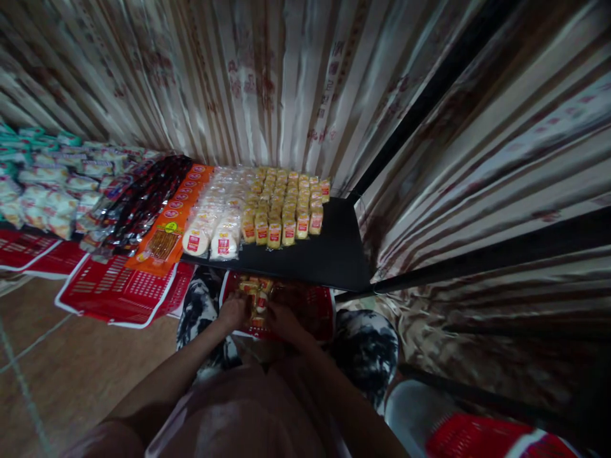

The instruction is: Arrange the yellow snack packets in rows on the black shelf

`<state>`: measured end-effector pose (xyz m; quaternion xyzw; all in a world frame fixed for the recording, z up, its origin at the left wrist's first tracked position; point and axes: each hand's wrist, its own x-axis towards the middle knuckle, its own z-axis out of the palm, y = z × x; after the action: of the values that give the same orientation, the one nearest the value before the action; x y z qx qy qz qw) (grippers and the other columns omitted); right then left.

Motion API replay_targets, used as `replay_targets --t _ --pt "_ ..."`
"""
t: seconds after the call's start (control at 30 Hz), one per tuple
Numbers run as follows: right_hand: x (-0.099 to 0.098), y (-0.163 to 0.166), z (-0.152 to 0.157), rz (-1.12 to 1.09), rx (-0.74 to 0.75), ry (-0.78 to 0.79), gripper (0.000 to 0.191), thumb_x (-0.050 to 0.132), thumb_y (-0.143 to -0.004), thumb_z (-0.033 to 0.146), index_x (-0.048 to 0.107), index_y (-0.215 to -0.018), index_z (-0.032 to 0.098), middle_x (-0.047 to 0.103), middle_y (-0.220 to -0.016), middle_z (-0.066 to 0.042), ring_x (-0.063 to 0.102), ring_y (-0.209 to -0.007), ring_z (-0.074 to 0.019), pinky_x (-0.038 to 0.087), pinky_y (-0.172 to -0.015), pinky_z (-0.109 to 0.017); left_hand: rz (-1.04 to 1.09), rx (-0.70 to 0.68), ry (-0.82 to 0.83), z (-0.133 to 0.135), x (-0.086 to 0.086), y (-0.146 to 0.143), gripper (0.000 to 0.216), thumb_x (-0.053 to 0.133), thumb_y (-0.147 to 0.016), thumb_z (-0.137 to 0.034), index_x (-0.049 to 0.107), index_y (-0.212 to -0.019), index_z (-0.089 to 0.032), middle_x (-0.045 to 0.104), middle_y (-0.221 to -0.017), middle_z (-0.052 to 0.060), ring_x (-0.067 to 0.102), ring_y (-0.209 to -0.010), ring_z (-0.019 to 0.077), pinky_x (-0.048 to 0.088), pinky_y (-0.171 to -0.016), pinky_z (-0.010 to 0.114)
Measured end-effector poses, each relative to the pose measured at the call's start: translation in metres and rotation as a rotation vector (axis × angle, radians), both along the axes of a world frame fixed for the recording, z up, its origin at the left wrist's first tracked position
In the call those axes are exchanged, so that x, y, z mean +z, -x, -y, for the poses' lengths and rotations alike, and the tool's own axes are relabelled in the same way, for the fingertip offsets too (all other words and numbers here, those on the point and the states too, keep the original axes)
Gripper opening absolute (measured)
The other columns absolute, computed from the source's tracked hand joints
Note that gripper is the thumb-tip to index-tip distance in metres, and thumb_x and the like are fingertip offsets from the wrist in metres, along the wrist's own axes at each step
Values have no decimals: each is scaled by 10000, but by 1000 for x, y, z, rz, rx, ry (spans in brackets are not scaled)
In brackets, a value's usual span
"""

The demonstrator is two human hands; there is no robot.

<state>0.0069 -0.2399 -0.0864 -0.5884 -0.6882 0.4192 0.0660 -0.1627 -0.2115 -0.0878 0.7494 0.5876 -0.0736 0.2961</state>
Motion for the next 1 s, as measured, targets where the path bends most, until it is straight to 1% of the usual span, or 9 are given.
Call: replay_targets --t 0.1,0.3,0.4,0.5,0.57,0.63,0.73,0.9,1.0 --pt "-21 20 -6 98 89 93 281 483 -781 171 598 -1038 173 673 -1005 -107 626 -898 -205 436 -740 -259 -71 3 26 -6 -12 8 304 501 -738 -137 603 -1021 -92 595 -1094 195 521 -1098 271 389 -931 362" --pt "-51 46 -15 106 51 171 358 542 -727 135 578 -1084 147 656 -1047 -130 626 -882 -215 457 -709 -270 -84 -20 97 -6 -31 0 271 552 -710 -152 628 -969 -127 646 -1001 155 574 -1035 234 409 -916 330" --pt "-60 50 -18 90 2 188 352 539 -732 130 585 -1079 159 656 -1055 -115 625 -889 -205 463 -734 -270 -63 2 98 -8 -37 -1 278 539 -720 -149 626 -983 -126 636 -1031 164 553 -1073 244 393 -934 345" --pt "-65 49 -21 91 -64 175 330 510 -744 116 598 -1061 137 629 -1106 -149 602 -969 -233 446 -806 -304 -28 26 98 -10 -40 0 286 518 -735 -134 625 -1000 -127 628 -1049 168 546 -1084 243 379 -944 337" --pt "-67 47 -23 83 -100 171 312 520 -745 148 609 -1043 122 636 -1083 -165 603 -966 -258 446 -805 -328 -7 47 92 -11 -40 1 314 495 -743 -118 614 -1034 -123 623 -1059 169 545 -1083 241 368 -953 338" --pt "-67 42 -25 70 -136 174 296 528 -745 185 623 -1021 135 666 -1011 -148 623 -912 -262 456 -771 -338 13 73 75 -12 -38 1 369 457 -755 -96 580 -1103 -115 608 -1094 172 535 -1092 237 353 -967 343" --pt "-59 29 -27 31 -184 159 277 505 -767 220 637 -1008 194 689 -958 -80 638 -861 -221 462 -742 -306 50 111 41 -12 -34 1 459 442 -749 -79 509 -1202 -112 559 -1188 164 498 -1136 226 328 -993 330" --pt "-32 0 -24 -166 -286 72 307 539 -770 357 647 -1037 252 687 -1005 -18 630 -913 -203 462 -801 -303 156 150 19 -14 -19 -3 519 471 -732 -89 472 -1246 -152 538 -1247 105 473 -1167 187 335 -998 285" --pt "-14 -15 -18 -291 -376 62 302 560 -743 326 668 -1012 242 697 -978 -14 633 -905 -205 466 -824 -326 298 224 31 -12 -9 -9 512 474 -745 -109 471 -1253 -163 560 -1227 90 500 -1134 188 367 -972 301"
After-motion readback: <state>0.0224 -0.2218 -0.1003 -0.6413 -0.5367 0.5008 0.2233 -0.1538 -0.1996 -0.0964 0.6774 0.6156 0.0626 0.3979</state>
